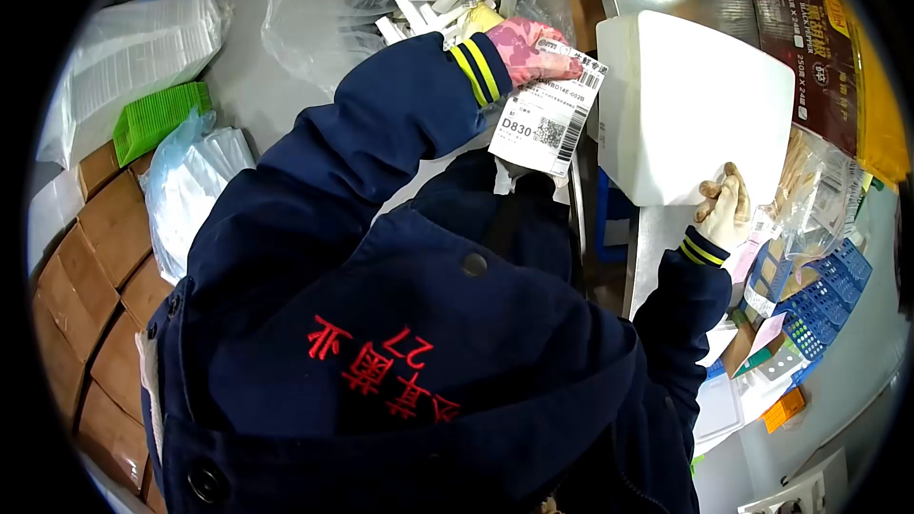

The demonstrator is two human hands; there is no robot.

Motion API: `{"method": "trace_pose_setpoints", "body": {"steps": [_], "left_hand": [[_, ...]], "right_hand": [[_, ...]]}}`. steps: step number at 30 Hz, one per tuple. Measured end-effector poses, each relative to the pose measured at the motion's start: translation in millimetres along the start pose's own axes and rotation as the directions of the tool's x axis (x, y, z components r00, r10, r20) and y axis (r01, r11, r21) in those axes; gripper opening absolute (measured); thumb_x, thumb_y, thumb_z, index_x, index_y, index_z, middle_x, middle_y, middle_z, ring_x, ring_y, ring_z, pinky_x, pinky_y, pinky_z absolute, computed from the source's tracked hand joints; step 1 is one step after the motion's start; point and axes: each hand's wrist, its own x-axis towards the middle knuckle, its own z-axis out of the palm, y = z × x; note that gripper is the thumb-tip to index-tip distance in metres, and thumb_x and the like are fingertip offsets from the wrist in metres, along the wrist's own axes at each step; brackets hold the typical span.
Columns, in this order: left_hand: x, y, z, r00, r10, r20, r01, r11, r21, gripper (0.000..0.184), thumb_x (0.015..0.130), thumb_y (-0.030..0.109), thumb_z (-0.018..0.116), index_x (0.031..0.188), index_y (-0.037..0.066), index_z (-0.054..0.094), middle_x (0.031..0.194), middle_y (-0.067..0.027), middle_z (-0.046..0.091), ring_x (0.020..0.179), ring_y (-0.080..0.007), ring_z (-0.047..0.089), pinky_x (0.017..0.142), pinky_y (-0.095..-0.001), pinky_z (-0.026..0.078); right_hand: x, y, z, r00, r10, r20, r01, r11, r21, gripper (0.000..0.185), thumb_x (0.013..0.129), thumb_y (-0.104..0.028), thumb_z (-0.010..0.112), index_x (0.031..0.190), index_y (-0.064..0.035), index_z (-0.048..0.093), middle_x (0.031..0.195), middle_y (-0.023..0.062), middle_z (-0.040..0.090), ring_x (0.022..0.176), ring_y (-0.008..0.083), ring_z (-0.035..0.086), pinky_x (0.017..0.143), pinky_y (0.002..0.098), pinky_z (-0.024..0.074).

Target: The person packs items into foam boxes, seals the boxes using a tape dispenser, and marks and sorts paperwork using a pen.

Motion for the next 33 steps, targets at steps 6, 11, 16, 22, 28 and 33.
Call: {"method": "trace_pose_setpoints", "body": {"steps": [6,11,16,22,28,33], "left_hand": [[-14,41,10,0.991,-0.052,-0.121,0.083,0.959,0.27,0.033,0.075,0.031,0.069,0.092,0.003,0.064,0.081,-0.0079,0.065,0.074,-0.0138,0.06,0.066,-0.0261,0.047],[-14,34,9,0.99,0.07,-0.124,-0.039,0.971,0.234,0.041,0.072,0.039,0.071,0.092,0.004,0.064,0.077,-0.0087,0.065,0.069,-0.0124,0.06,0.063,-0.0259,0.048],[-16,40,10,0.995,0.01,-0.102,0.003,0.993,0.12,0.032,0.074,0.03,0.071,0.091,0.003,0.065,0.079,-0.0083,0.065,0.07,-0.0116,0.059,0.065,-0.0245,0.047],[43,-6,-32,0.94,0.342,-0.006,-0.265,0.738,0.62,0.019,0.079,0.02,0.064,0.092,0.006,0.065,0.099,-0.0065,0.059,0.094,-0.0183,0.057,0.083,-0.0302,0.045],[72,-5,-25,0.941,0.326,0.087,-0.311,0.737,0.6,0.025,0.077,0.028,0.067,0.091,0.008,0.067,0.107,-0.0081,0.058,0.104,-0.0218,0.053,0.09,-0.0335,0.042],[82,-2,-16,0.938,0.342,0.06,-0.3,0.71,0.637,0.028,0.074,0.029,0.069,0.092,0.008,0.066,0.105,-0.0085,0.058,0.105,-0.0224,0.053,0.09,-0.0344,0.042]], "right_hand": [[0,-1,-1,1.0,0.018,0.005,-0.018,1.0,-0.007,0.03,0.091,-0.014,0.047,0.113,0.0051,0.052,0.064,0.0069,0.057,0.042,0.0036,0.041,0.038,0.0148,0.03],[0,0,-2,1.0,0.018,0.013,-0.018,1.0,0.0,0.03,0.091,-0.014,0.047,0.113,0.0052,0.052,0.066,0.0072,0.057,0.043,0.0035,0.042,0.038,0.0148,0.0301],[3,6,-3,1.0,0.013,0.023,-0.014,0.999,0.045,0.029,0.091,-0.013,0.046,0.114,0.0057,0.051,0.066,0.0045,0.055,0.046,0.0043,0.046,0.037,0.014,0.0303],[4,9,-5,0.999,0.008,0.044,-0.011,0.997,0.072,0.029,0.092,-0.014,0.047,0.114,0.0043,0.051,0.066,0.0044,0.055,0.049,0.0044,0.047,0.036,0.0138,0.0288],[2,3,-2,0.999,0.037,0.015,-0.037,0.999,0.028,0.03,0.091,-0.015,0.047,0.114,0.0039,0.051,0.066,0.0058,0.056,0.044,0.0033,0.043,0.036,0.0145,0.0278],[3,6,0,1.0,0.019,-0.01,-0.018,0.999,0.052,0.028,0.091,-0.014,0.049,0.112,0.0028,0.053,0.065,0.0055,0.057,0.041,0.0026,0.04,0.036,0.0142,0.0276]]}}
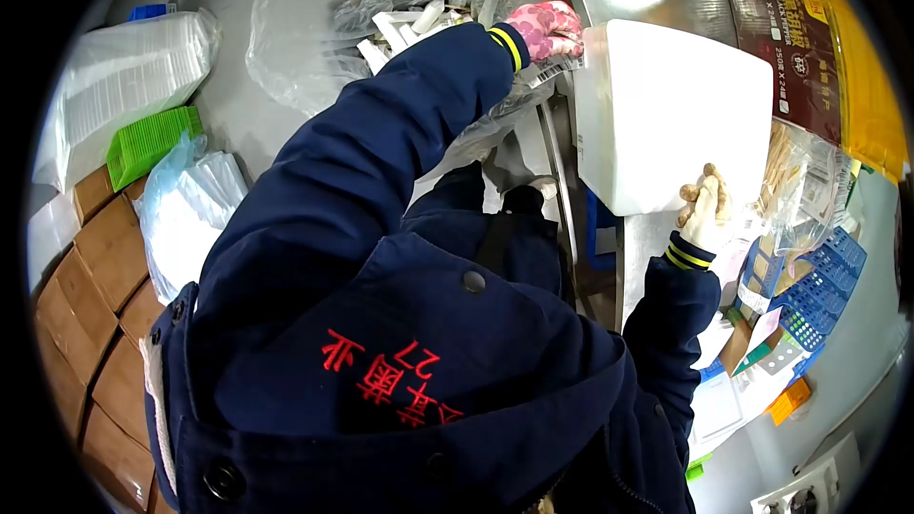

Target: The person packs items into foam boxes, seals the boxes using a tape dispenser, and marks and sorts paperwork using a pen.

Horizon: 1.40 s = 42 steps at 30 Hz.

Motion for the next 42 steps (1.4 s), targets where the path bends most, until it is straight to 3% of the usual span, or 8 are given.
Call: {"method": "trace_pose_setpoints", "body": {"steps": [20,26,29,32,35,37,38,42], "left_hand": [[26,39,-19,0.98,-0.019,0.199,-0.053,0.935,0.351,0.067,0.061,0.038,0.075,0.112,0.003,0.05,0.097,-0.0183,0.06,0.096,-0.0349,0.055,0.081,-0.0407,0.044],[1,36,-34,0.906,0.421,0.038,-0.367,0.738,0.566,0.048,0.072,0.04,0.064,0.108,0.008,0.053,0.113,-0.0125,0.054,0.111,-0.0293,0.046,0.093,-0.0412,0.037],[-28,68,-16,0.929,0.3,-0.215,-0.142,0.828,0.542,0.054,0.072,0.022,0.068,0.12,0.005,0.047,0.125,-0.0149,0.046,0.117,-0.033,0.042,0.098,-0.0431,0.034],[-59,101,22,0.87,0.465,-0.163,-0.38,0.844,0.379,0.063,0.073,0.031,0.068,0.126,0.007,0.043,0.129,-0.0156,0.041,0.122,-0.0352,0.036,0.101,-0.0464,0.029],[-70,134,53,0.901,0.432,0.027,-0.395,0.794,0.463,0.074,0.069,0.047,0.067,0.129,0.012,0.041,0.135,-0.0157,0.036,0.128,-0.0345,0.029,0.105,-0.0504,0.016],[-57,140,60,0.943,0.312,0.119,-0.316,0.719,0.619,0.077,0.069,0.051,0.064,0.131,0.014,0.039,0.138,-0.0141,0.033,0.13,-0.0336,0.025,0.106,-0.0525,0.011],[-43,113,69,0.896,0.444,-0.012,-0.305,0.634,0.711,0.074,0.072,0.05,0.061,0.133,0.015,0.038,0.141,-0.012,0.029,0.132,-0.0326,0.022,0.107,-0.0521,0.009],[19,85,34,0.919,0.388,-0.065,-0.118,0.43,0.895,0.065,0.079,0.047,0.056,0.135,0.023,0.035,0.146,-0.0028,0.019,0.134,-0.0221,0.017,0.109,-0.0467,0.005]], "right_hand": [[-6,-12,3,0.997,0.073,-0.002,-0.073,0.997,-0.039,0.028,0.09,-0.015,0.049,0.109,0.0035,0.055,0.063,0.0042,0.058,0.042,0.0019,0.039,0.038,0.016,0.0311],[-16,54,-32,0.897,0.208,-0.39,-0.075,0.941,0.331,0.035,0.091,-0.017,0.044,0.121,0.0014,0.042,0.087,0.0133,0.058,0.064,0.0172,0.058,0.053,0.0254,0.0485],[3,106,-25,0.968,0.184,-0.171,-0.051,0.811,0.583,0.035,0.089,-0.015,0.046,0.12,0.0001,0.041,0.108,0.0168,0.05,0.088,0.0255,0.058,0.069,0.0314,0.0518],[-1,55,-2,0.965,0.258,-0.048,-0.161,0.726,0.669,0.043,0.078,-0.002,0.055,0.118,0.0021,0.041,0.109,0.0155,0.049,0.095,0.0276,0.055,0.078,0.0367,0.0497],[13,55,14,0.987,-0.159,0.019,0.159,0.987,0.035,0.047,0.073,-0.004,0.061,0.116,0.0022,0.043,0.111,0.0158,0.049,0.102,0.0302,0.051,0.084,0.0404,0.0466],[37,53,31,0.999,0.003,0.038,-0.014,0.959,0.282,0.048,0.069,-0.01,0.066,0.111,0.002,0.046,0.112,0.0183,0.049,0.106,0.0329,0.047,0.085,0.0385,0.0454],[52,33,50,0.947,0.29,0.136,-0.291,0.603,0.743,0.048,0.066,-0.012,0.068,0.107,0.0022,0.048,0.111,0.0198,0.049,0.108,0.0343,0.046,0.085,0.0368,0.0453],[66,-26,93,0.969,0.044,0.242,-0.19,0.757,0.626,0.046,0.087,-0.025,0.052,0.125,0.0,0.042,0.111,0.0122,0.056,0.104,0.0212,0.053,0.086,0.0309,0.0446]]}}
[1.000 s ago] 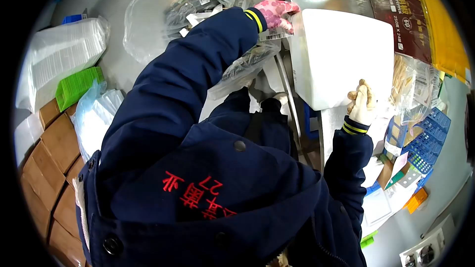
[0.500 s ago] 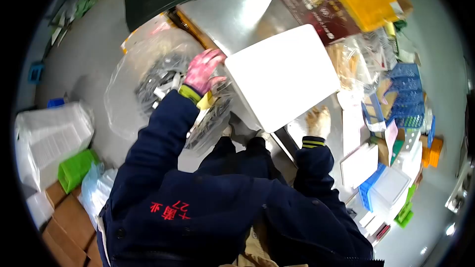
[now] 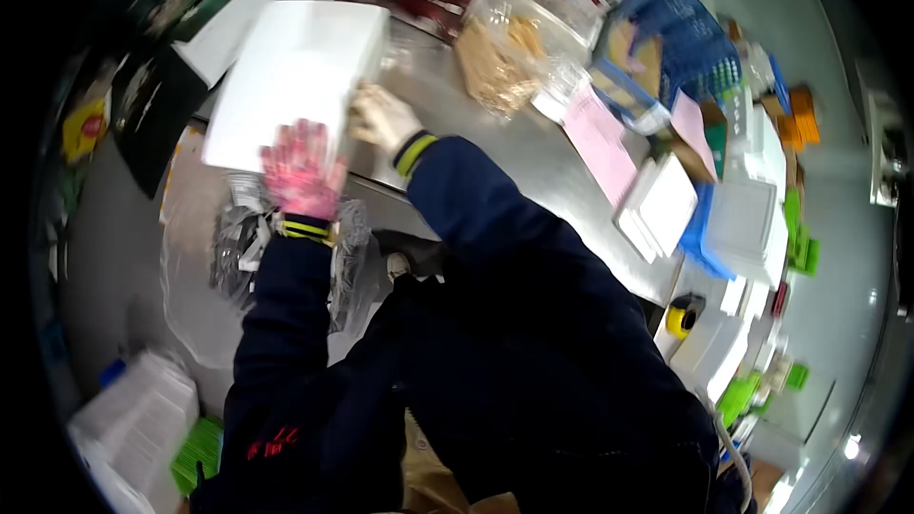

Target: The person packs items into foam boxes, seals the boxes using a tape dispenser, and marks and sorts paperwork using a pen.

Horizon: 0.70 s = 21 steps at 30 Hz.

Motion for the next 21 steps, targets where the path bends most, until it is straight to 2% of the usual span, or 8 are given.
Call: {"method": "trace_pose_setpoints", "body": {"steps": [2,5,10,14,16,19,20,21], "left_hand": [[19,-31,9,1.0,0.016,0.0,-0.016,0.999,0.046,0.064,0.077,0.043,0.059,0.134,0.024,0.037,0.143,0.0003,0.027,0.132,-0.0199,0.023,0.108,-0.0457,0.01],[37,-65,13,0.996,0.072,0.053,-0.074,0.997,0.037,0.059,0.075,0.038,0.062,0.129,0.023,0.043,0.137,0.0022,0.036,0.129,-0.0193,0.029,0.106,-0.0445,0.018],[39,-79,9,0.994,0.107,0.009,-0.107,0.994,-0.034,0.056,0.074,0.032,0.065,0.126,0.021,0.047,0.134,-0.004,0.041,0.125,-0.0249,0.035,0.104,-0.0431,0.023],[44,-75,-1,0.995,0.061,0.076,-0.056,0.996,-0.07,0.057,0.076,0.027,0.066,0.128,0.015,0.045,0.131,-0.0094,0.043,0.123,-0.0269,0.036,0.102,-0.0412,0.027],[48,-87,11,0.948,-0.317,0.008,0.229,0.668,-0.708,0.06,0.079,0.023,0.065,0.13,0.006,0.04,0.13,-0.0135,0.042,0.121,-0.0257,0.038,0.101,-0.0369,0.03],[57,-97,4,0.857,-0.405,-0.319,0.114,0.752,-0.649,0.06,0.08,0.019,0.064,0.128,-0.003,0.036,0.13,-0.018,0.04,0.118,-0.0264,0.041,0.099,-0.0338,0.035],[59,-87,-13,0.906,-0.198,-0.374,0.154,0.978,-0.143,0.058,0.081,0.021,0.063,0.129,-0.001,0.037,0.13,-0.0188,0.039,0.119,-0.0285,0.04,0.1,-0.0344,0.033],[58,-81,-5,0.963,-0.183,-0.196,0.154,0.976,-0.154,0.058,0.083,0.025,0.06,0.129,0.0,0.037,0.131,-0.0195,0.038,0.121,-0.0303,0.038,0.102,-0.0359,0.03]], "right_hand": [[5,13,7,0.97,-0.101,0.22,0.175,0.921,-0.348,0.047,0.089,-0.024,0.05,0.129,-0.0026,0.041,0.101,0.0083,0.06,0.087,0.0142,0.058,0.074,0.0255,0.0484],[-32,18,-5,0.934,0.136,0.331,-0.038,0.958,-0.285,0.036,0.091,-0.021,0.048,0.123,-0.0032,0.047,0.095,0.004,0.059,0.082,0.0093,0.056,0.069,0.0207,0.0483],[-85,85,-93,0.943,0.293,0.16,-0.323,0.923,0.208,0.014,0.087,-0.013,0.049,0.077,-0.0037,0.051,0.067,0.0007,0.047,0.057,0.0079,0.045,0.044,0.02,0.0333],[-161,67,-145,0.935,0.32,-0.153,-0.328,0.944,-0.031,0.018,0.09,-0.019,0.045,0.089,-0.0041,0.055,0.073,0.0014,0.054,0.062,0.0081,0.05,0.051,0.0198,0.0392],[-178,93,-189,0.918,0.355,-0.174,-0.373,0.924,-0.081,0.025,0.09,-0.029,0.045,0.095,-0.0067,0.056,0.086,0.0025,0.06,0.074,0.0119,0.058,0.067,0.026,0.0488],[-196,96,-213,0.81,0.466,-0.356,-0.467,0.88,0.088,0.027,0.09,-0.025,0.045,0.107,-0.0062,0.055,0.088,0.0037,0.058,0.071,0.011,0.056,0.062,0.0245,0.0478],[-198,98,-219,0.808,0.47,-0.355,-0.466,0.879,0.101,0.027,0.09,-0.025,0.045,0.107,-0.0062,0.055,0.088,0.0037,0.058,0.071,0.011,0.056,0.062,0.0245,0.0478],[-199,100,-225,0.858,0.456,-0.234,-0.412,0.886,0.214,0.027,0.091,-0.022,0.044,0.109,-0.0048,0.053,0.085,0.0035,0.057,0.069,0.0099,0.054,0.06,0.0232,0.0464]]}}
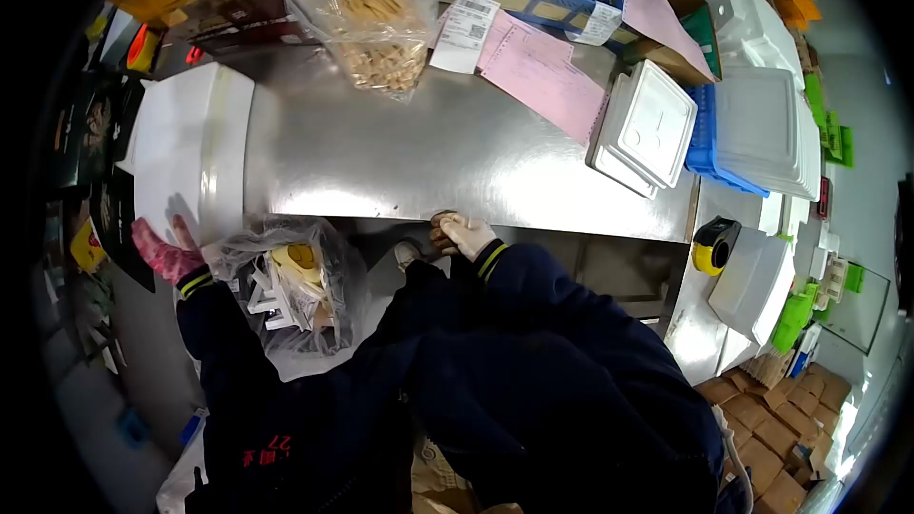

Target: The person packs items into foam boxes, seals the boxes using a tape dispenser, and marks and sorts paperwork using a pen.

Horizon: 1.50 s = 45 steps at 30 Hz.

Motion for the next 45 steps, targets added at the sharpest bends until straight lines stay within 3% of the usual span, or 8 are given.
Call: {"method": "trace_pose_setpoints", "body": {"steps": [2,11,16,18,21,22,27,45], "left_hand": [[-12,19,11,0.919,0.166,0.358,-0.262,0.935,0.24,0.057,0.085,0.031,0.056,0.13,0.001,0.037,0.134,-0.0192,0.036,0.125,-0.0316,0.034,0.104,-0.0376,0.027],[-6,39,28,0.928,-0.019,0.372,-0.133,0.916,0.378,0.063,0.084,0.037,0.057,0.127,-0.003,0.038,0.132,-0.0216,0.039,0.123,-0.0324,0.035,0.103,-0.0363,0.028],[-21,70,55,0.949,-0.073,0.306,0.076,0.997,0.0,0.053,0.083,0.032,0.059,0.122,0.0,0.045,0.131,-0.0208,0.04,0.123,-0.0308,0.036,0.104,-0.0383,0.028],[-47,163,58,0.896,-0.103,0.431,0.443,0.194,-0.875,0.035,0.08,0.024,0.056,0.112,0.012,0.055,0.13,-0.0146,0.042,0.124,-0.0267,0.036,0.103,-0.0433,0.03],[-80,276,79,0.766,0.18,0.618,0.613,0.085,-0.785,0.035,0.075,0.016,0.062,0.109,0.013,0.058,0.124,-0.0133,0.048,0.122,-0.0229,0.039,0.096,-0.0395,0.038],[-63,337,71,0.737,0.31,0.6,0.189,0.758,-0.624,0.041,0.072,0.012,0.066,0.111,0.005,0.055,0.113,-0.0149,0.056,0.107,-0.0248,0.052,0.088,-0.0358,0.043],[-56,447,140,0.778,0.561,0.284,-0.262,0.7,-0.664,0.047,0.074,0.008,0.068,0.118,0.004,0.051,0.11,-0.0143,0.056,0.094,-0.0267,0.057,0.078,-0.0323,0.049],[-37,510,191,0.504,0.161,0.848,0.013,0.981,-0.194,0.052,0.072,0.027,0.067,0.116,0.008,0.047,0.097,-0.0109,0.061,0.092,-0.0263,0.057,0.079,-0.0376,0.045]], "right_hand": [[-26,-26,16,0.996,-0.092,0.005,0.092,0.994,-0.055,0.024,0.092,-0.015,0.042,0.109,-0.0008,0.051,0.078,0.0025,0.053,0.063,0.0073,0.049,0.056,0.0201,0.0422],[-19,-66,-58,0.894,-0.447,-0.02,0.397,0.812,-0.427,0.034,0.091,-0.02,0.045,0.113,0.0045,0.052,0.081,0.0021,0.058,0.064,0.0066,0.053,0.059,0.0199,0.0436],[-16,-89,-97,0.767,-0.641,0.0,0.54,0.647,-0.539,0.034,0.089,-0.016,0.049,0.117,0.0045,0.05,0.084,0.0043,0.06,0.066,0.0067,0.053,0.061,0.0192,0.0437],[-22,-102,-101,0.786,-0.615,-0.056,0.48,0.666,-0.57,0.03,0.085,-0.018,0.05,0.105,0.002,0.057,0.094,0.0163,0.063,0.088,0.0289,0.061,0.077,0.0309,0.0468],[-31,-117,-108,0.792,-0.61,0.033,0.482,0.592,-0.646,0.027,0.084,-0.017,0.049,0.103,0.0016,0.057,0.091,0.0164,0.063,0.085,0.0296,0.06,0.075,0.0313,0.0469],[-31,-117,-111,0.794,-0.607,0.038,0.486,0.596,-0.639,0.027,0.084,-0.017,0.049,0.103,0.0016,0.057,0.091,0.0164,0.063,0.085,0.0296,0.06,0.075,0.0313,0.0469],[-34,-120,-119,0.782,-0.609,0.13,0.524,0.531,-0.665,0.029,0.085,-0.019,0.05,0.105,0.001,0.057,0.088,0.016,0.063,0.083,0.0287,0.06,0.074,0.0319,0.0469],[-19,-114,-131,0.735,-0.541,0.408,0.578,0.187,-0.795,0.036,0.08,-0.018,0.048,0.112,0.0001,0.051,0.069,0.0101,0.06,0.065,0.0267,0.06,0.059,0.0348,0.0482]]}}
